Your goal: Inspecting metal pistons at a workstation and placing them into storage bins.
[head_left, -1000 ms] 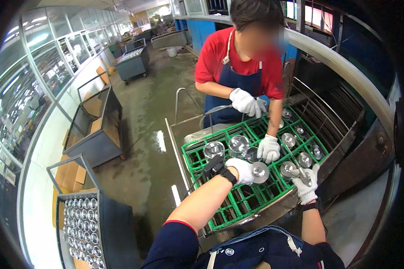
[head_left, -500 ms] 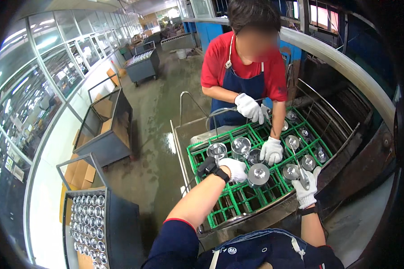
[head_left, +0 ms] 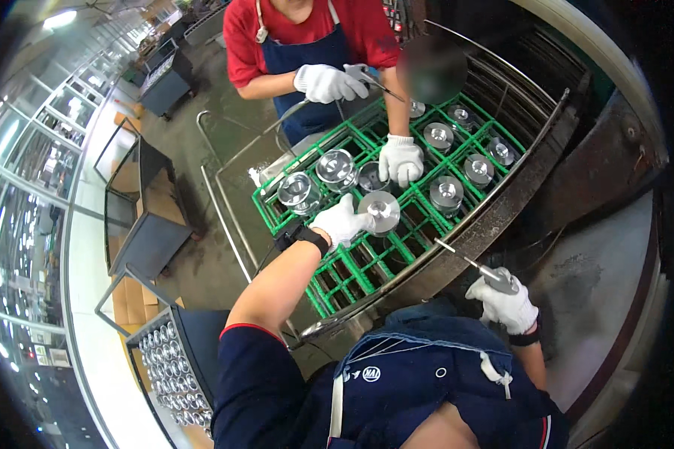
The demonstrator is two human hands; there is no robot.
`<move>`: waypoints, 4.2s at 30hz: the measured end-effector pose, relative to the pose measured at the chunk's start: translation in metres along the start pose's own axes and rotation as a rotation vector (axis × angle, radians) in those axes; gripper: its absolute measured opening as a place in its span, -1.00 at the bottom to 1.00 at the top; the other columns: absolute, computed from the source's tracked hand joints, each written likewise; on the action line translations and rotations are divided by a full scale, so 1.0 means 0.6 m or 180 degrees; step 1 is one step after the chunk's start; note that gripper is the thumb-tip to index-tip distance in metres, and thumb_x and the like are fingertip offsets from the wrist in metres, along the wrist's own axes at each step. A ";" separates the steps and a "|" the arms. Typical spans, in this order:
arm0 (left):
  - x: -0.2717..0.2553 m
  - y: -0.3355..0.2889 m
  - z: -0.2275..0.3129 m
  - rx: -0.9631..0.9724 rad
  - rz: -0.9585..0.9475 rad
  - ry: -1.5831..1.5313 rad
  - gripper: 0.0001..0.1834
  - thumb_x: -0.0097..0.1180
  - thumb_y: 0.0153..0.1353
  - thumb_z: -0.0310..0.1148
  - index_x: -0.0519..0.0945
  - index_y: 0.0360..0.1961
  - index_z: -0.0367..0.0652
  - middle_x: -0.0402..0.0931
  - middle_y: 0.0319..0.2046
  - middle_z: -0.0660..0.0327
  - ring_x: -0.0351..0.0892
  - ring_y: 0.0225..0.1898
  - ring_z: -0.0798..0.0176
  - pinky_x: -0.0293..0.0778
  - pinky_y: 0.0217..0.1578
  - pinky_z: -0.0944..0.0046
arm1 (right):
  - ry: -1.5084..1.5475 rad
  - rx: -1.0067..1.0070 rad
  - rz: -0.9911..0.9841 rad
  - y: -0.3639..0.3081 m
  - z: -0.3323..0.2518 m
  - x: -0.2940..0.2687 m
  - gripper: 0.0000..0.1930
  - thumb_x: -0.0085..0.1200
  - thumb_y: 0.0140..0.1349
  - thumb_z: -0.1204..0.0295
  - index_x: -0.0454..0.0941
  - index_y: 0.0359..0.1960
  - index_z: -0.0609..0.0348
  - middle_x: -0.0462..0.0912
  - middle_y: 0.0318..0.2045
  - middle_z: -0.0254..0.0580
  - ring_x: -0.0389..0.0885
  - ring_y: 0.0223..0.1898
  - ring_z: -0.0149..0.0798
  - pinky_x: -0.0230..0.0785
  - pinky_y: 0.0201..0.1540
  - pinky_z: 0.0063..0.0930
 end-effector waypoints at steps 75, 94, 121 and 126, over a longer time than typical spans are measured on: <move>-0.004 -0.137 0.061 0.1636 -0.1742 -0.6534 -0.50 -0.25 0.44 0.01 0.50 0.09 -0.13 0.59 -0.02 0.02 0.63 -0.04 -0.03 0.64 -0.08 -0.06 | 0.3751 0.2465 -0.0327 0.075 -0.056 0.100 -0.85 0.30 0.13 0.39 0.64 -0.36 0.18 0.60 -0.59 -0.32 0.46 -0.75 -0.45 0.35 -0.67 -0.59; 0.048 -0.114 -0.016 -0.0070 0.0108 -0.5800 -0.69 -0.14 0.18 -0.29 0.58 -0.17 -0.16 0.62 -0.31 0.08 0.53 -0.45 0.03 0.55 -0.40 0.03 | 0.2331 0.2084 0.0434 0.018 -0.017 0.036 -0.81 0.25 0.08 0.37 0.63 -0.29 0.17 0.60 -0.53 -0.32 0.57 -0.55 -0.38 0.45 -0.40 -0.50; -0.041 -0.253 0.113 0.3051 -0.0221 -0.2774 0.22 0.40 -0.25 -0.32 0.01 0.49 -0.24 0.22 0.36 -0.06 0.32 0.32 0.16 0.20 0.30 0.21 | 0.3979 0.2498 0.0152 -0.051 -0.015 0.060 -0.76 0.44 -0.07 0.41 0.68 -0.38 0.21 0.66 -0.55 -0.34 0.50 -0.66 -0.47 0.41 -0.52 -0.60; -0.040 -0.225 0.093 0.2415 -0.0245 -0.3355 0.31 0.61 -0.25 -0.25 0.00 0.48 -0.24 0.28 0.32 -0.07 0.39 0.27 0.04 0.28 0.29 0.07 | 0.5642 0.2291 -0.0055 0.010 -0.049 0.095 -0.84 0.32 0.03 0.41 0.69 -0.38 0.22 0.66 -0.58 -0.28 0.53 -0.68 -0.43 0.45 -0.56 -0.58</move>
Point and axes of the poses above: each hand's wrist, its own y-axis towards the middle knuckle, its own x-axis out of the palm, z = x × y, the point moved 10 cm from there along y, towards the middle knuckle
